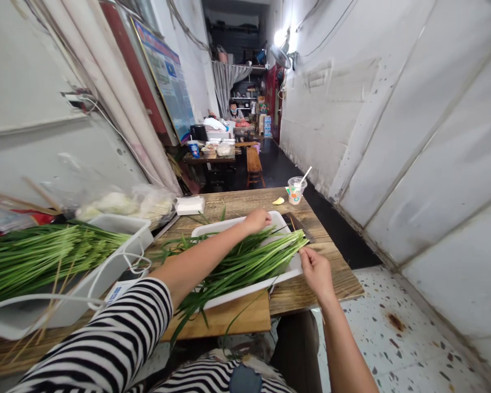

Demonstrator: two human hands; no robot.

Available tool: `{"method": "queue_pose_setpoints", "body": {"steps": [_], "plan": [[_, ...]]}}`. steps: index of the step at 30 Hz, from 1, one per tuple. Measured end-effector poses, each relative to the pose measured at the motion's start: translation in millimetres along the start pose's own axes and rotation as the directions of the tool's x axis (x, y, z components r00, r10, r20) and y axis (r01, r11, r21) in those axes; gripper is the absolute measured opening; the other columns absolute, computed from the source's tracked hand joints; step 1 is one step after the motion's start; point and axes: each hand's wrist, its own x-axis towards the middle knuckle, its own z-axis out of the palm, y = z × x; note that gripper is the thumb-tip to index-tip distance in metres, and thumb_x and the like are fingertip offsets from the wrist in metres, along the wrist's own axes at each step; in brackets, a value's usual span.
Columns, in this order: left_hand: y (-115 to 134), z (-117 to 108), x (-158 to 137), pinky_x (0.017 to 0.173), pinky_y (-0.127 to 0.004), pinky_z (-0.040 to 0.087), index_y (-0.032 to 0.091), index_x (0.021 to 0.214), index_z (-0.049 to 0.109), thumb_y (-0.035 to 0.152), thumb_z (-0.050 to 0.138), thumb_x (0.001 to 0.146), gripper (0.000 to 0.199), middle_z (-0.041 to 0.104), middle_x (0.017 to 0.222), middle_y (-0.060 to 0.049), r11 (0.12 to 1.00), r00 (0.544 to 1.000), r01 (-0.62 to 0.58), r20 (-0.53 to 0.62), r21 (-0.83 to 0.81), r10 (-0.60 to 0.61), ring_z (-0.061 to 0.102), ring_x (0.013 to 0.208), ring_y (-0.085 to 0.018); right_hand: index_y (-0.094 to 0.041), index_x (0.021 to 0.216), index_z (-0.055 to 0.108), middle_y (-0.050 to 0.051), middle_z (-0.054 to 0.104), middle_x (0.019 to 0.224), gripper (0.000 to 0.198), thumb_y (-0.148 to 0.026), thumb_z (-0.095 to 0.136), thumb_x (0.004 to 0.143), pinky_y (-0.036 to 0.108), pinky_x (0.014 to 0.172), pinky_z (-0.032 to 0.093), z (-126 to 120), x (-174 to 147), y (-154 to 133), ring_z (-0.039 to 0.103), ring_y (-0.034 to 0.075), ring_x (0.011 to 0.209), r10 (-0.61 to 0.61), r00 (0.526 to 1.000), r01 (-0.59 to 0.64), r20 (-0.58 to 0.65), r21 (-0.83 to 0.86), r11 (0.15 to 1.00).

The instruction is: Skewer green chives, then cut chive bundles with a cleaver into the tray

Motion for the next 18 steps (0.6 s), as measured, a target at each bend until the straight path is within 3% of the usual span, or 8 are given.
{"method": "queue_pose_setpoints", "body": {"steps": [9,18], "plan": [[-10.2,33.3,9.3,0.084,-0.027,0.045,0.013,0.082,0.075,0.021,0.069,0.072,0.014,0.073,0.097,-0.013,0.967,0.987,0.092,0.109,0.237,-0.12,0.065,0.096,-0.024,-0.015,0.076,0.068,0.001,0.055,0.055,0.043,-0.051,0.046,0.085,0.024,0.055,0.04,-0.5,1.1,0.8,0.05,0.016,0.054,-0.004,1.0,0.004,0.02,-0.004,1.0],[-20.3,38.2,-0.3,0.084,-0.027,0.046,0.018,0.106,0.069,0.025,0.068,0.074,0.033,0.07,0.112,-0.011,0.968,0.992,0.096,0.055,0.234,-0.111,0.063,0.102,-0.024,-0.016,0.067,0.061,0.0,0.049,0.054,0.042,-0.051,0.045,0.086,0.023,0.054,0.036,-0.9,3.0,-0.5,0.046,0.014,0.053,-0.026,0.999,0.026,0.036,-0.024,0.999]]}}
